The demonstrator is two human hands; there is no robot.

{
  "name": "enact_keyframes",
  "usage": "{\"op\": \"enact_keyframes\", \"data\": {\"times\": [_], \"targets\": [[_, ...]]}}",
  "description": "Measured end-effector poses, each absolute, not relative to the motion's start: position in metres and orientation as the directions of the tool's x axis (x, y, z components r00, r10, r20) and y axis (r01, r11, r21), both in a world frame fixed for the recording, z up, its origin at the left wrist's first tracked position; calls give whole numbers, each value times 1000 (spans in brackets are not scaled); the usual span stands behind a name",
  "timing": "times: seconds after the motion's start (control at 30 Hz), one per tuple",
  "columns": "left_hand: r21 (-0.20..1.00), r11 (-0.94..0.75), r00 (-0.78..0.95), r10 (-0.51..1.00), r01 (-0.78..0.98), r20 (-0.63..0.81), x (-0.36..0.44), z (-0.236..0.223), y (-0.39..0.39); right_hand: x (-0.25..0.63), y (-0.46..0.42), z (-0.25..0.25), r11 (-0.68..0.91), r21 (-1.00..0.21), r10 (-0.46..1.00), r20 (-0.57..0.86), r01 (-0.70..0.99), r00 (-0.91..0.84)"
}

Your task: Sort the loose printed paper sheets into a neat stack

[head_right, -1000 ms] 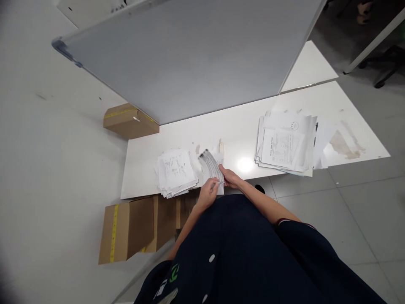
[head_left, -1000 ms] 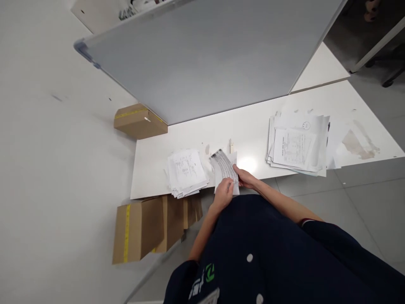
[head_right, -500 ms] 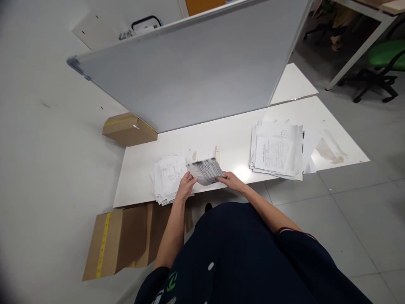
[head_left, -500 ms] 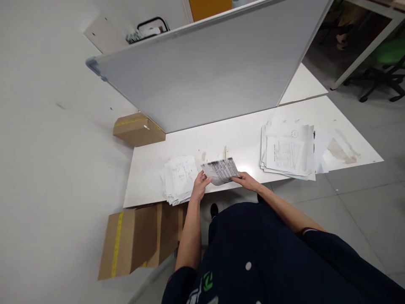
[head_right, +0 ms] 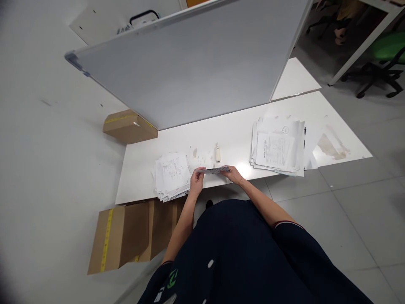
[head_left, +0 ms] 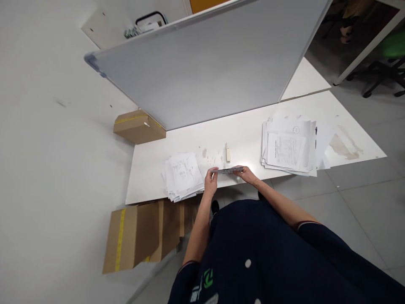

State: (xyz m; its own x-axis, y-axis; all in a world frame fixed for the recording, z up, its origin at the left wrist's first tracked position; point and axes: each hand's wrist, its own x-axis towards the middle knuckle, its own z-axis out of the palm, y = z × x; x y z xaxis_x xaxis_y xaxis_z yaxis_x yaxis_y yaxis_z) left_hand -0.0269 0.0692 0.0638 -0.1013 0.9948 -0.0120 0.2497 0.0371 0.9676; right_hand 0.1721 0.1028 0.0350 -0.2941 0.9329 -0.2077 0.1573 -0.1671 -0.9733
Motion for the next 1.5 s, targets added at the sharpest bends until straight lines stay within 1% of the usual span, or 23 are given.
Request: {"op": "enact_keyframes", "data": {"times": [0.13, 0.27, 0.5, 0.67, 0.77, 0.87, 0.97, 1.03, 1.13, 1.23, 1.5], "targets": [[945, 56, -118, 993, 323, -19, -25, 59, 70, 173, 102, 34, -182, -967, 936, -226, 177, -271], [930, 98, -141, 989, 353, -50, -27, 54, 71, 173, 104, 36, -196, -962, 935, -242, 192, -260], [932, 108, -167, 985, 347, -51, -24, 56, 70, 172, 106, 39, -196, -960, 937, -244, 202, -251], [936, 161, -206, 974, 313, -98, -24, 55, 65, 178, 100, 45, -237, -949, 920, -288, 210, -266], [939, 208, -234, 961, 273, -145, -21, 53, 64, 183, 94, 50, -299, -935, 901, -342, 190, -266], [933, 282, -229, 945, 221, -232, -12, 47, 63, 191, 86, 47, -396, -904, 880, -423, 158, -217], [905, 376, -185, 921, 198, -343, -1, 36, 59, 205, 76, 34, -527, -840, 823, -543, 129, -170], [882, 416, -167, 907, 221, -386, 2, 28, 57, 216, 68, 23, -613, -782, 767, -624, 115, -153], [857, 430, -192, 901, 283, -389, 1, 19, 61, 230, 58, 9, -700, -709, 698, -704, 81, -135], [846, 407, -210, 912, 343, -353, -2, 16, 73, 233, 54, 1, -739, -672, 664, -737, 33, -126], [844, 314, -77, 947, 435, -313, 5, 15, 109, 222, 68, -10, -762, -646, 648, -759, -53, -72]]}}
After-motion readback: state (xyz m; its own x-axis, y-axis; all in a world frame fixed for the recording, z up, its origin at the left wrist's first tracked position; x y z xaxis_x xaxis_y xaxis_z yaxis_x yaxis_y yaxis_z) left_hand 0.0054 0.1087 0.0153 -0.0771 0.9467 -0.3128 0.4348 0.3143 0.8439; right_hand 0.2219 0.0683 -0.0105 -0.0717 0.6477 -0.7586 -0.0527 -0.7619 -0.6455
